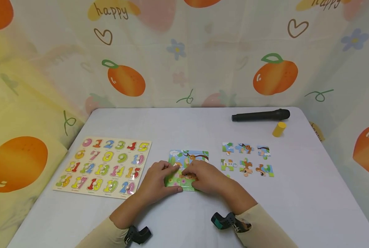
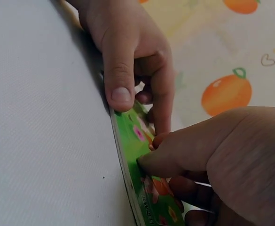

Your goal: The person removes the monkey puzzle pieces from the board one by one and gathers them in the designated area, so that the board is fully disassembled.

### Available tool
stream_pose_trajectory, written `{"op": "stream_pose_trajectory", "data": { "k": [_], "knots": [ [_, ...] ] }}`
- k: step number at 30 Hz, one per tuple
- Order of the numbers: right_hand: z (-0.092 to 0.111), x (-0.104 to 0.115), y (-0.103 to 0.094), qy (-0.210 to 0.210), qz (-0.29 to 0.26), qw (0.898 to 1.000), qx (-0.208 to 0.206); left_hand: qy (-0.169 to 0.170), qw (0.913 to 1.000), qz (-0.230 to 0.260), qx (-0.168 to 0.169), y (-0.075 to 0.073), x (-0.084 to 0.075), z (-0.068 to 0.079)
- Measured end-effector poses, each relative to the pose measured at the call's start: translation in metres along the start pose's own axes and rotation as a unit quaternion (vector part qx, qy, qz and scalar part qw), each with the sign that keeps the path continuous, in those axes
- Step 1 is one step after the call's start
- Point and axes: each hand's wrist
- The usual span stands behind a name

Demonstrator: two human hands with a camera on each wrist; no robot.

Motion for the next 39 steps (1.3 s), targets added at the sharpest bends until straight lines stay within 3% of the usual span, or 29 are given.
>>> {"op": "stream_pose_trajectory", "data": {
  "k": [30, 39],
  "knots": [
    [-0.001, 0.012, 0.008, 0.050, 0.027, 0.998, -0.017, -0.008, 0.9999, -0.006, 0.007, 0.000, 0.000, 0.000],
    [0.000, 0.008, 0.009, 0.043, -0.001, 0.999, -0.031, -0.004, 1.0000, -0.004, 0.004, 0.000, 0.001, 0.000]
  ]
}}
Point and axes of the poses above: each hand's wrist, its own z-axis away from the middle knuckle, its own y-axis out of the palm, x = y × z, and after that the axes turned 13 degrees about -x, right-handed
